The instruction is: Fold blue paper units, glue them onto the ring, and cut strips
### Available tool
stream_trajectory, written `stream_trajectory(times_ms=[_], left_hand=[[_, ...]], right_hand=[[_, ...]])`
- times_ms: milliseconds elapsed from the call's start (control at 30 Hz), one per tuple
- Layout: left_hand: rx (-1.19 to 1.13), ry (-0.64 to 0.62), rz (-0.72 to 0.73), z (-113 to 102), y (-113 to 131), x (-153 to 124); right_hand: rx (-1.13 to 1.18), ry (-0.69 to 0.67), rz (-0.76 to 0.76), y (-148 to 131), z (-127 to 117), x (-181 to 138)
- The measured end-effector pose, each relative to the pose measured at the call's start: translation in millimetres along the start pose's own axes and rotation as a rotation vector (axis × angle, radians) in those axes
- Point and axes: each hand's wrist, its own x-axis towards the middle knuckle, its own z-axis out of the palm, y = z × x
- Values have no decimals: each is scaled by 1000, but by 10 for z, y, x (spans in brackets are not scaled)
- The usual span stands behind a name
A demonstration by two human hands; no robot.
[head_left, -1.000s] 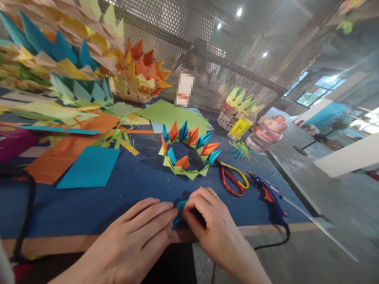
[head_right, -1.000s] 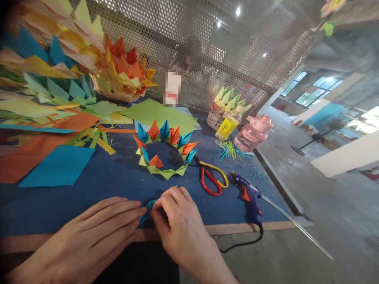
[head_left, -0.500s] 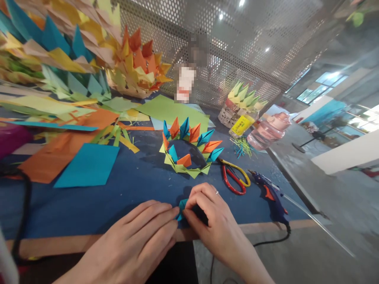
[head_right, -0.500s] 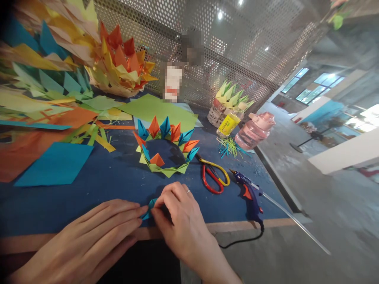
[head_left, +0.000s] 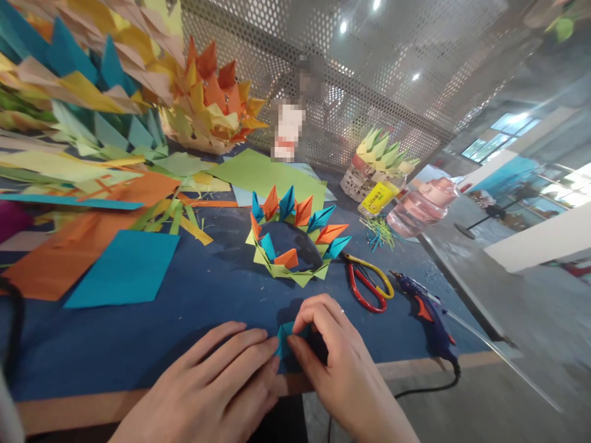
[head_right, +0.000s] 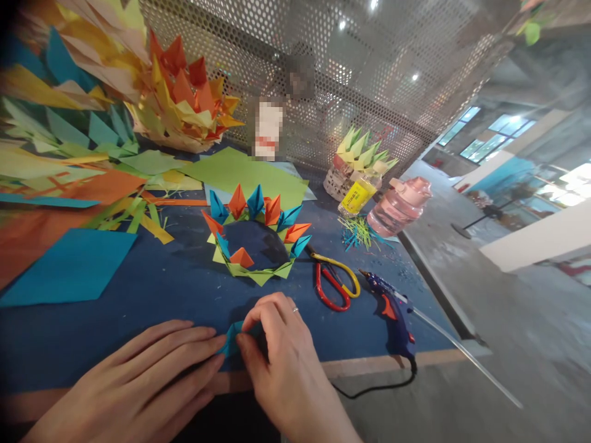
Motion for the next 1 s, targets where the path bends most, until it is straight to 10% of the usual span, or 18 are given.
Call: stream_trajectory(times_ms=[1000], left_hand=[[-48,123,7,-52,-12,59]], right_hand=[[-15,135,-10,-56,95,-88]])
